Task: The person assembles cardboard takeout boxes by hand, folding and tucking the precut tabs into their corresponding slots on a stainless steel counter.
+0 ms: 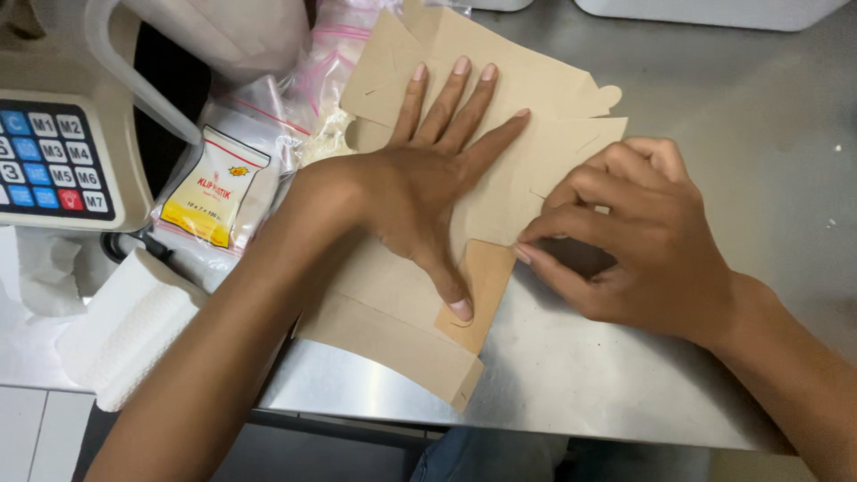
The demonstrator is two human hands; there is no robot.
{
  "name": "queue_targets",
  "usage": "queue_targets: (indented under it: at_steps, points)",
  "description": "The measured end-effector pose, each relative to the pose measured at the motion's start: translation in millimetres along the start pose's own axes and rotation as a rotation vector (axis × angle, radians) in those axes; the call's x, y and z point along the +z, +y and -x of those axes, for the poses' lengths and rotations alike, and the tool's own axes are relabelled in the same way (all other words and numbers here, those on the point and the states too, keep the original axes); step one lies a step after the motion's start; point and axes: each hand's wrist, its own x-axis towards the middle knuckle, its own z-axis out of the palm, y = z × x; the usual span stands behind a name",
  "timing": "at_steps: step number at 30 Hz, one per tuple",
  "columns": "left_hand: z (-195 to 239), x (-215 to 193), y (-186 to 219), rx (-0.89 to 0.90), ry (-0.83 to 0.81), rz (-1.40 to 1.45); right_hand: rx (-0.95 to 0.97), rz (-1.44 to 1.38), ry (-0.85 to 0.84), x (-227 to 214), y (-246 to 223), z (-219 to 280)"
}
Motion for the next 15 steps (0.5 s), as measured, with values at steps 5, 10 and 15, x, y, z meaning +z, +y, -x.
queue_targets:
  at_steps: [5, 10, 15]
  points:
    - [2.7, -3.7, -3.3, 0.032, -0.026, 0.038, 0.019, -0.091, -0.063, 1.8, -1.7, -2.3]
    - [0.4, -1.5, -10.6, 0.079, -0.012, 0.072, 0.036, -0.143, -0.110, 2.6, -3.2, -3.7]
    - [-1.6, -0.8, -9.5, 0.049, -0.020, 0.079, 0.088, -0.212, -0.137, 8.8, -7.4, -1.5]
